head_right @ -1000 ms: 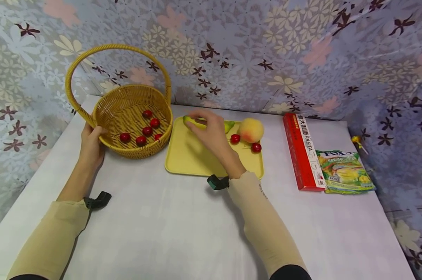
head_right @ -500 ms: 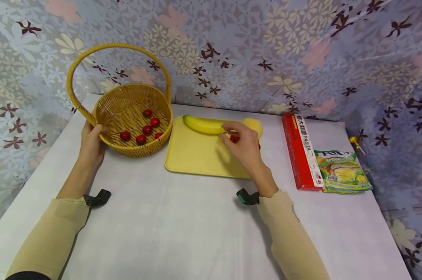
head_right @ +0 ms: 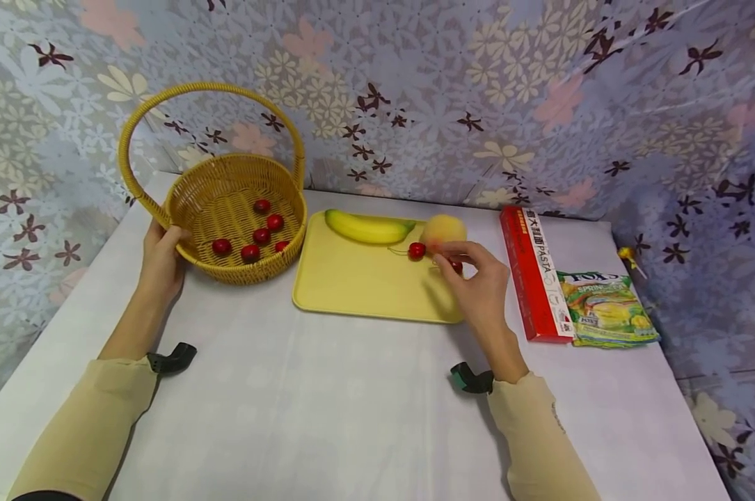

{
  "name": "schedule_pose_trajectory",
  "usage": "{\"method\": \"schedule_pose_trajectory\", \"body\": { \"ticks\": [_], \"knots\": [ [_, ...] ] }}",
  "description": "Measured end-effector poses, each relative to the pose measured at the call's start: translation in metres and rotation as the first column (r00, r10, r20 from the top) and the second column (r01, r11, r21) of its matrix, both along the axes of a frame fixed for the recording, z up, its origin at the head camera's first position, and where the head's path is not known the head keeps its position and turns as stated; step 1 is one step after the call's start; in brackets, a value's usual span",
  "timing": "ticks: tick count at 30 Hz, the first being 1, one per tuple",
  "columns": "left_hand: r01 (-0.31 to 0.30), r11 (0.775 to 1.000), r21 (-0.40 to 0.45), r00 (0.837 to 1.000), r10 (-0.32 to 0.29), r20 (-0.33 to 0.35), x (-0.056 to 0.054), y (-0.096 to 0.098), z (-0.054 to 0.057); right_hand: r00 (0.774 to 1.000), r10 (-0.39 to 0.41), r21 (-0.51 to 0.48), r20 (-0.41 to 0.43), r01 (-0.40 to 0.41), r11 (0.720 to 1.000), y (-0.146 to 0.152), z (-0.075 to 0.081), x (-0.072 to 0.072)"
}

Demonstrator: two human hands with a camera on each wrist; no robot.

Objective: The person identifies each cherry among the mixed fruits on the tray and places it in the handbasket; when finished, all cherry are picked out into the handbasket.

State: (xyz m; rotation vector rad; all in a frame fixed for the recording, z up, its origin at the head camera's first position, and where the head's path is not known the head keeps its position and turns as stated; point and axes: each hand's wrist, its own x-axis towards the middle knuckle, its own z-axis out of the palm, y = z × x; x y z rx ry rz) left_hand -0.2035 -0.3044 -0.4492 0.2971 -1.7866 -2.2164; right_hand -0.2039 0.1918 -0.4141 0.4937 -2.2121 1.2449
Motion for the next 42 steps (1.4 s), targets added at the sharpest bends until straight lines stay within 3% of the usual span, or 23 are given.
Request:
{"method": "schedule_pose_trajectory", "body": {
  "ticks": [4,8,12,17,22,33,42],
  "knots": [
    [-0.006,1.000,-0.003,1.000,0.006,0.012,0.000,0.001,0.001,0.989,-0.144,-0.095,0.019,0.145,0.985,0.006,-0.005,0.000],
    [-0.004,1.000,0.009,1.000,0.004,0.014,0.001,0.001,0.001,0.964,-0.254,-0.164,0.076,0.263,0.951,0.018,-0.023,-0.007],
    [0.004,1.000,0.019,1.000,-0.004,0.016,0.001,0.003,-0.001,0.938,-0.296,-0.109,0.179,0.318,0.942,0.029,-0.038,-0.009],
    [0.007,1.000,0.018,1.000,-0.007,0.013,0.001,0.003,-0.002,0.918,-0.306,-0.020,0.253,0.321,0.947,0.029,-0.046,-0.009],
    [0.004,1.000,0.022,1.000,-0.004,0.011,0.001,0.003,-0.002,0.915,-0.302,0.006,0.269,0.312,0.950,0.027,-0.046,-0.008],
    [-0.011,0.999,0.048,1.000,0.011,0.004,0.000,0.002,0.002,0.940,-0.259,0.070,0.223,0.250,0.966,0.025,-0.048,-0.010],
    [0.002,0.999,0.034,0.999,-0.003,0.040,0.000,0.002,0.000,0.959,-0.210,0.132,0.188,0.188,0.973,0.018,-0.045,-0.004]
  ]
}}
